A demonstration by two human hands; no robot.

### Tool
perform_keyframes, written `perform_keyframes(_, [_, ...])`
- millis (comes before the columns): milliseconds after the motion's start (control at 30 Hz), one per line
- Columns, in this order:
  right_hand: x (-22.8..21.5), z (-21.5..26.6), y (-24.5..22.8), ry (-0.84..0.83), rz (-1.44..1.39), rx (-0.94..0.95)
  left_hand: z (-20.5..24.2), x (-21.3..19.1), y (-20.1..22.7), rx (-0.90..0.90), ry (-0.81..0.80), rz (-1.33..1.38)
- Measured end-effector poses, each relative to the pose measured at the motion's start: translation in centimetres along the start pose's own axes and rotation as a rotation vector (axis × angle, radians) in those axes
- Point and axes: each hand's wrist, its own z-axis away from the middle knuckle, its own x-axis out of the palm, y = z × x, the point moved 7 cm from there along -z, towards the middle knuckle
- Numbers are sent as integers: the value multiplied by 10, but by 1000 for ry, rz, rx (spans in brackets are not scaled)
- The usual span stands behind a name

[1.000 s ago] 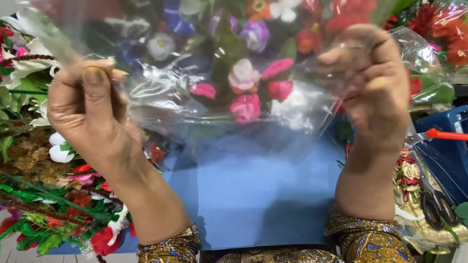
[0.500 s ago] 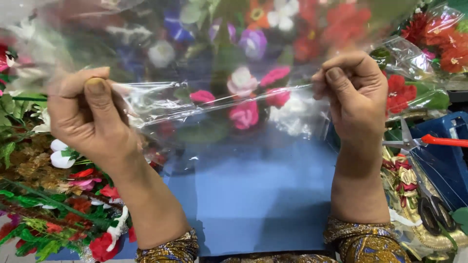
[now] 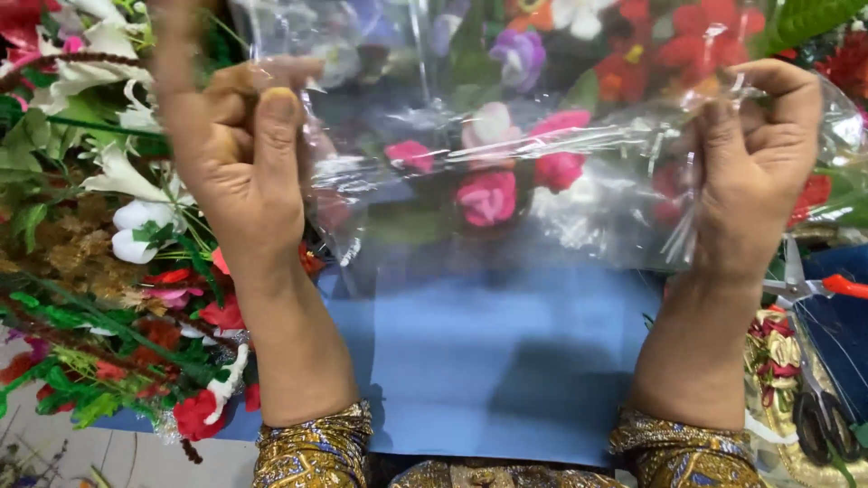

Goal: Wrapping small artificial flower arrangements in clear plastic film and trimming the packaging with a cutter.

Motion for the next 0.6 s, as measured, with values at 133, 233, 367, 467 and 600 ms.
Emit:
perform_keyframes(133, [-12,-2,12,-2,41,6,-9,19,36,70,-158,-20])
perform_keyframes(233, [-17,-2,12,-36,61,-63,-9,12,31,63,-156,-14])
perform_keyframes(367, [-34,-4,32,-56,35,-95,-4,18,22,-32,-406,156])
perform_keyframes(467, [-37,-1,38,-37,94,-34,0,15,6,-145,-381,164])
perform_keyframes(600, [-22,3,16,-40,193,-116,-13,27,23,-10,-397,14])
